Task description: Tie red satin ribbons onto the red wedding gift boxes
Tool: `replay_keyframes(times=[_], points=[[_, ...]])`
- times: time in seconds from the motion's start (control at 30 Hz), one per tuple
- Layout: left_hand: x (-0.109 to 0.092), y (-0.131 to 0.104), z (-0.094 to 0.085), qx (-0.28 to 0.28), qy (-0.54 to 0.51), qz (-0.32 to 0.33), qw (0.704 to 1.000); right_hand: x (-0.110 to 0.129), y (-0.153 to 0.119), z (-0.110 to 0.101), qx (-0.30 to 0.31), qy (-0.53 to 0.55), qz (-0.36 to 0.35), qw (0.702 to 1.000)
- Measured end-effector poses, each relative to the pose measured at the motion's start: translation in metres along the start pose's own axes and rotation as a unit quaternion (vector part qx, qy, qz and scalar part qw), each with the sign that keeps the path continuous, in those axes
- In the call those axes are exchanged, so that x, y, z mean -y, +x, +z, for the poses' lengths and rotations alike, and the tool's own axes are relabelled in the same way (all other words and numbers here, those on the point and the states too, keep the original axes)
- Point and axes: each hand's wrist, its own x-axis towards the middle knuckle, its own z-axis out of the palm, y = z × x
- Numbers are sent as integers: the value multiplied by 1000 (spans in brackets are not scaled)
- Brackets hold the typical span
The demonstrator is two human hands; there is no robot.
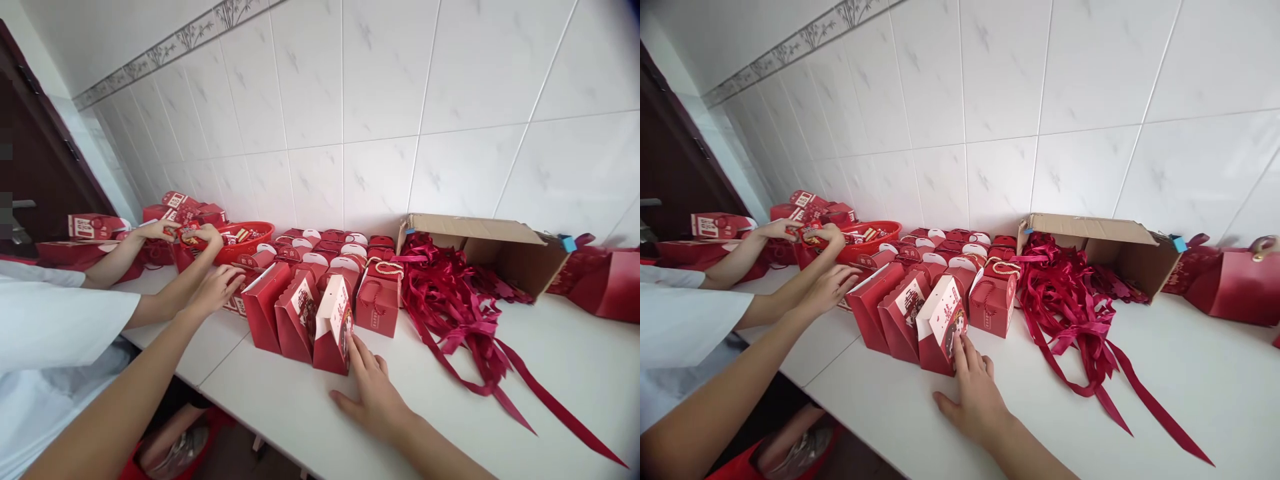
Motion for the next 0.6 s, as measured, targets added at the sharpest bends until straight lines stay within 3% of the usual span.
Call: replay_keyframes(times=[0.1, 0.27, 0.43, 0.5, 0.6], points=[[4, 9, 2, 55, 13, 20, 998, 0, 0, -2, -3, 6, -7, 1000], [11, 13, 9, 39, 9, 18, 999, 0, 0, -5, -4, 14, -16, 1000], [13, 4, 6, -73, 9, -45, 996, -1, -1, -6, -14, 26, -27, 999], [11, -2, -7, -133, 19, -71, 988, -2, -2, -6, -22, 34, -26, 999], [3, -10, -40, -222, 42, -99, 969, -3, -3, -5, -25, 43, -22, 999]])
